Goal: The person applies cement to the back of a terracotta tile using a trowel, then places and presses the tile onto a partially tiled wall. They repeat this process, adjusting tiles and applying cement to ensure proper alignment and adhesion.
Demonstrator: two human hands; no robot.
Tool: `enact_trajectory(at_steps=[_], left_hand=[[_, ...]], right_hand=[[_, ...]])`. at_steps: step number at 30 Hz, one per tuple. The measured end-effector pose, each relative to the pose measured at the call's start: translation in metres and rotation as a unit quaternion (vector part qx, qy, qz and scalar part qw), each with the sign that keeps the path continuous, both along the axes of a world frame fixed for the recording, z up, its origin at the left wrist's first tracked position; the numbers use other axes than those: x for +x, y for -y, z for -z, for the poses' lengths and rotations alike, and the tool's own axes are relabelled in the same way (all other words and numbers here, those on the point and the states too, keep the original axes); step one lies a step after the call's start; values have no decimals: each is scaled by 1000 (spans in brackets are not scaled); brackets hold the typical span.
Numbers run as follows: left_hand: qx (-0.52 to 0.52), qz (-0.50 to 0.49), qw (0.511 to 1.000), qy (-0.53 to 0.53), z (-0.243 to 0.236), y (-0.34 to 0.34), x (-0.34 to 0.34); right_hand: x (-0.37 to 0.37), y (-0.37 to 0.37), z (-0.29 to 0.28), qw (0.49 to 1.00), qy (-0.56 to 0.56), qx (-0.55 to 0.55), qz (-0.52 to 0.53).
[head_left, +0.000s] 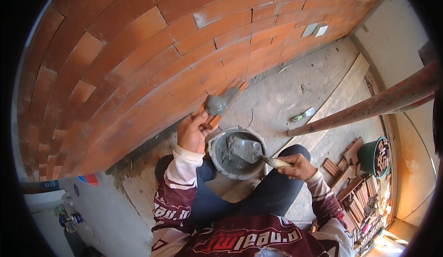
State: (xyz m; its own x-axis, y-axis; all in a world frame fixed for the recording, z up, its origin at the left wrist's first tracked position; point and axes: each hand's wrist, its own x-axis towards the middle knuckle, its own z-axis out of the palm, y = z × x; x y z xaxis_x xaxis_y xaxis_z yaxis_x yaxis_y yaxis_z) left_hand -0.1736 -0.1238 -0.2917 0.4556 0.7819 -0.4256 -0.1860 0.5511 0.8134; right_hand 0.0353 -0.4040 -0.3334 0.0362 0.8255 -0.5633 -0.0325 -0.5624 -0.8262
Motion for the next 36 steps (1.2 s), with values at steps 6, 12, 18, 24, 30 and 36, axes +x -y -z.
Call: enact_trajectory(at_steps=[6, 12, 18, 24, 30, 36], left_hand=[[8, -25, 999, 20, 0, -3, -4], [23, -8, 1000, -2, 7, -8, 1], [17, -11, 1000, -20, 1, -3, 1], [4, -2, 1000, -3, 2, -4, 2], [-22, -24, 999, 26, 3, -1, 2], [-43, 15, 995, 91, 6, 0, 3]], right_hand=[[8, 10, -47, 996, -13, 25, 81], [-6, 27, 16, 997, -62, -41, 38], [-16, 37, 12, 988, -117, -42, 86], [-10, 36, -42, 989, -64, 6, 132], [-2, 21, -77, 970, 6, 172, 172], [-14, -28, -46, 845, 352, 329, 232]])
